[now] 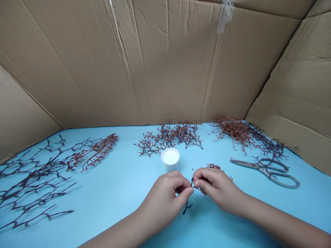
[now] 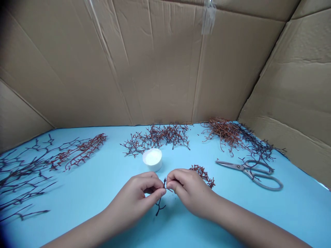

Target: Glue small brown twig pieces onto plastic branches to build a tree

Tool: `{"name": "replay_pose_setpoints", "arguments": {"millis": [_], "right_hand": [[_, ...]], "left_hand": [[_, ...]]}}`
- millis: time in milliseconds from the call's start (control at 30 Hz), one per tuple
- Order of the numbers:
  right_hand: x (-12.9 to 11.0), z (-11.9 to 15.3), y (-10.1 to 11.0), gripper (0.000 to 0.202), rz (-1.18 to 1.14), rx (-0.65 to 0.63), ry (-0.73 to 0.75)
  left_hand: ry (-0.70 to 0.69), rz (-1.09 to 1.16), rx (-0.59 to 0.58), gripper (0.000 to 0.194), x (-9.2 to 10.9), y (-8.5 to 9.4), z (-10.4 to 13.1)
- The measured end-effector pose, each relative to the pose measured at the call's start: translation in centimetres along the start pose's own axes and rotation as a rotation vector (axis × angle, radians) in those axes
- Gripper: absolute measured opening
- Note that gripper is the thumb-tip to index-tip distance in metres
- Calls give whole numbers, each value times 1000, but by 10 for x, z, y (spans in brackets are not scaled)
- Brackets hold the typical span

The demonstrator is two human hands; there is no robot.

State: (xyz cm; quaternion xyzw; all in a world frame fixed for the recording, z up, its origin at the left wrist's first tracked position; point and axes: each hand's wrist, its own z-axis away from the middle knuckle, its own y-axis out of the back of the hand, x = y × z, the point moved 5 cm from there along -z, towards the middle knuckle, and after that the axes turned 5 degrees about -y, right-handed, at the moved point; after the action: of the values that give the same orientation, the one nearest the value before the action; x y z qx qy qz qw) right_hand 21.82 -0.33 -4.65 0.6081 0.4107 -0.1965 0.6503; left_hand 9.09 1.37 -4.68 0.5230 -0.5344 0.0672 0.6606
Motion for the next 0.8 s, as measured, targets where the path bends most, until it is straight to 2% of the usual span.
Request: {"name": "replay_pose_setpoints", "arguments": {"millis": [167, 400, 633, 700, 800], "right_hand": [[10, -1, -8, 11, -261, -66, -239], [15, 0, -18, 9, -548, -108, -417], [18, 0, -22, 21, -725, -117, -449], [19, -1, -18, 25, -730, -67, -422], [21, -1, -13, 25, -664, 57, -358]], "left_hand": [[-3, -23, -8, 21, -1, 0, 1], [-18, -48, -7, 21, 0, 0, 1], [-7, 27, -6, 19, 1, 1, -1], [50, 138, 15, 17, -4, 3, -3], [211, 453, 73, 15, -17, 4, -7]]}}
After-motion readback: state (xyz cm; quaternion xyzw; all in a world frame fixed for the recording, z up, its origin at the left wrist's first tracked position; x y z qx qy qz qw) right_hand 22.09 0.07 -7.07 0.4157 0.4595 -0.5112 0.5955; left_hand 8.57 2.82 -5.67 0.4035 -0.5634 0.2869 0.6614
